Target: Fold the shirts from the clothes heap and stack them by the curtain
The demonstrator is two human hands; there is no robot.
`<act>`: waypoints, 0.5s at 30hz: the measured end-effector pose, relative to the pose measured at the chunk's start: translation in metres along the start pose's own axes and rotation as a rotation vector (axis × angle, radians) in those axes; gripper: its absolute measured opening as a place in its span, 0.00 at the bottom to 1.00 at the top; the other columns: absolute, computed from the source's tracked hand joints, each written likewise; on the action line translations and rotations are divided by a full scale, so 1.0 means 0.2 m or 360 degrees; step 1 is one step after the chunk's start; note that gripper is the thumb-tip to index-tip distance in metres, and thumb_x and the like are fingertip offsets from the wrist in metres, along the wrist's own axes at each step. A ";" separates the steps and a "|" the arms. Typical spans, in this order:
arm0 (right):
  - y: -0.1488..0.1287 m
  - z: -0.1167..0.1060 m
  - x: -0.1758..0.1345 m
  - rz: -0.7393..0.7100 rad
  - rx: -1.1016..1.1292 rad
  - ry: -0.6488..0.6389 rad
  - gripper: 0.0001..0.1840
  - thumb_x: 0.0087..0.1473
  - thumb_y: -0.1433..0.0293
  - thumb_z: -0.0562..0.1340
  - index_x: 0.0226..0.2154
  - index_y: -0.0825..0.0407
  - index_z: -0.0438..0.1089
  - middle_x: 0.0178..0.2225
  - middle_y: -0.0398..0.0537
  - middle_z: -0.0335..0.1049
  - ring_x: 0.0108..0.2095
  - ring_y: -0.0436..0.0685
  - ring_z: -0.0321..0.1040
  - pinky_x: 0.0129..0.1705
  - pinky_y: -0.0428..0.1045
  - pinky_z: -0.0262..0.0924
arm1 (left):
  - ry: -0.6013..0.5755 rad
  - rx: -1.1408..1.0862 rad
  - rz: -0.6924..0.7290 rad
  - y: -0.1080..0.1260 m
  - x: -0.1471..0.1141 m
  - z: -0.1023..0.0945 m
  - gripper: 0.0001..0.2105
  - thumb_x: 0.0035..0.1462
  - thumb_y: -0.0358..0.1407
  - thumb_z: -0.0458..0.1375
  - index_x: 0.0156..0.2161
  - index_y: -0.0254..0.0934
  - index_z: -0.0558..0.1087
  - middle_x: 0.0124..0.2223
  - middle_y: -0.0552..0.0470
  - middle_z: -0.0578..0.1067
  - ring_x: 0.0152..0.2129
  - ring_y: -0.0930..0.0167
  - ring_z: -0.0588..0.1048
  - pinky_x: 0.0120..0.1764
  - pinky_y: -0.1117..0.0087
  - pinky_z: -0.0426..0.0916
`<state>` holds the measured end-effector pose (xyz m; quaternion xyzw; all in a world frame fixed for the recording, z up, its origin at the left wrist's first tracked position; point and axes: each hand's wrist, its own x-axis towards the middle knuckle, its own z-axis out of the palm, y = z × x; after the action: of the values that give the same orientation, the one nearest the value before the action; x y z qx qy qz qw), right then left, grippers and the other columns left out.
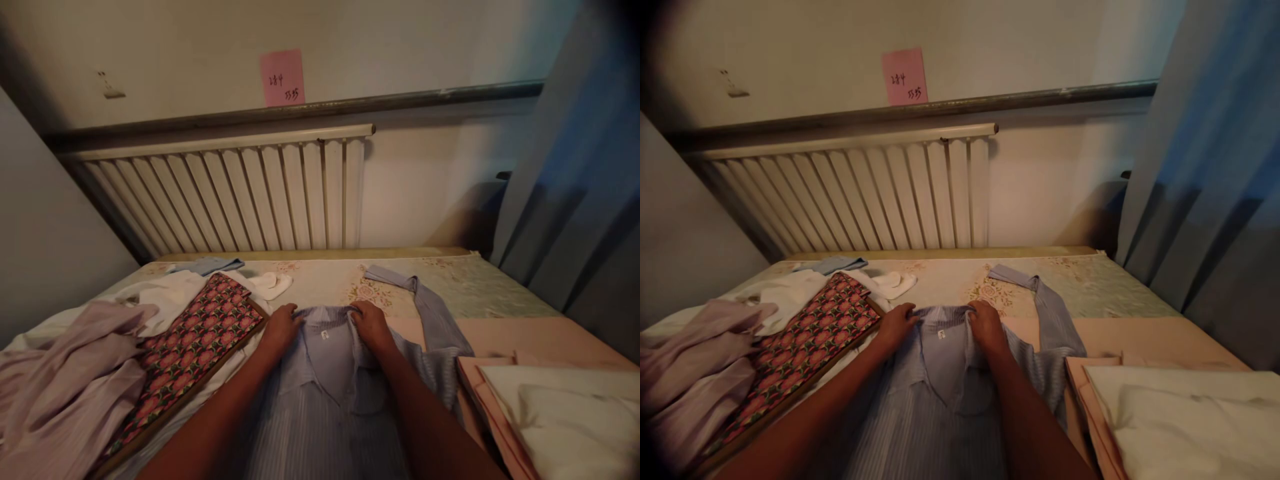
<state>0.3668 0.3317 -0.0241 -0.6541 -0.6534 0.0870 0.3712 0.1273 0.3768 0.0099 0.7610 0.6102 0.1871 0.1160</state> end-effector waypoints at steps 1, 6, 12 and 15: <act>0.01 0.00 0.01 0.0016 0.0040 -0.0009 0.13 0.52 0.74 0.56 0.39 0.53 0.73 0.41 0.51 0.73 0.44 0.56 0.66 0.49 0.47 0.54 | -0.0040 -0.0021 -0.0005 0.00 0.03 0.01 0.14 0.54 0.33 0.56 0.46 0.34 0.73 0.47 0.43 0.76 0.45 0.65 0.73 0.48 0.68 0.62; 0.03 -0.01 0.03 0.0139 0.0390 -0.0063 0.10 0.50 0.68 0.57 0.26 0.52 0.72 0.30 0.46 0.72 0.35 0.55 0.66 0.40 0.47 0.54 | -0.0128 -0.0152 -0.0162 -0.04 0.13 0.02 0.05 0.52 0.31 0.55 0.31 0.37 0.74 0.34 0.49 0.77 0.36 0.68 0.73 0.39 0.71 0.62; 0.07 -0.06 0.05 0.0220 0.0766 -0.0190 0.12 0.46 0.61 0.57 0.19 0.51 0.66 0.22 0.41 0.64 0.28 0.52 0.61 0.33 0.46 0.52 | -0.0131 -0.0537 -0.0469 -0.07 0.15 -0.04 0.04 0.49 0.29 0.54 0.24 0.37 0.67 0.21 0.56 0.68 0.22 0.72 0.68 0.26 0.74 0.57; 0.10 -0.05 0.04 0.0295 0.1070 -0.0257 0.13 0.44 0.59 0.59 0.19 0.51 0.64 0.20 0.38 0.59 0.25 0.50 0.56 0.30 0.46 0.50 | -0.0203 -0.0861 -0.0547 -0.07 0.12 -0.05 0.04 0.48 0.30 0.55 0.25 0.38 0.65 0.18 0.60 0.64 0.16 0.75 0.64 0.22 0.75 0.54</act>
<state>0.3895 0.3381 -0.0245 -0.5428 -0.5533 0.3818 0.5034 0.1156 0.4024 0.0171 0.5988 0.6494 0.2720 0.3818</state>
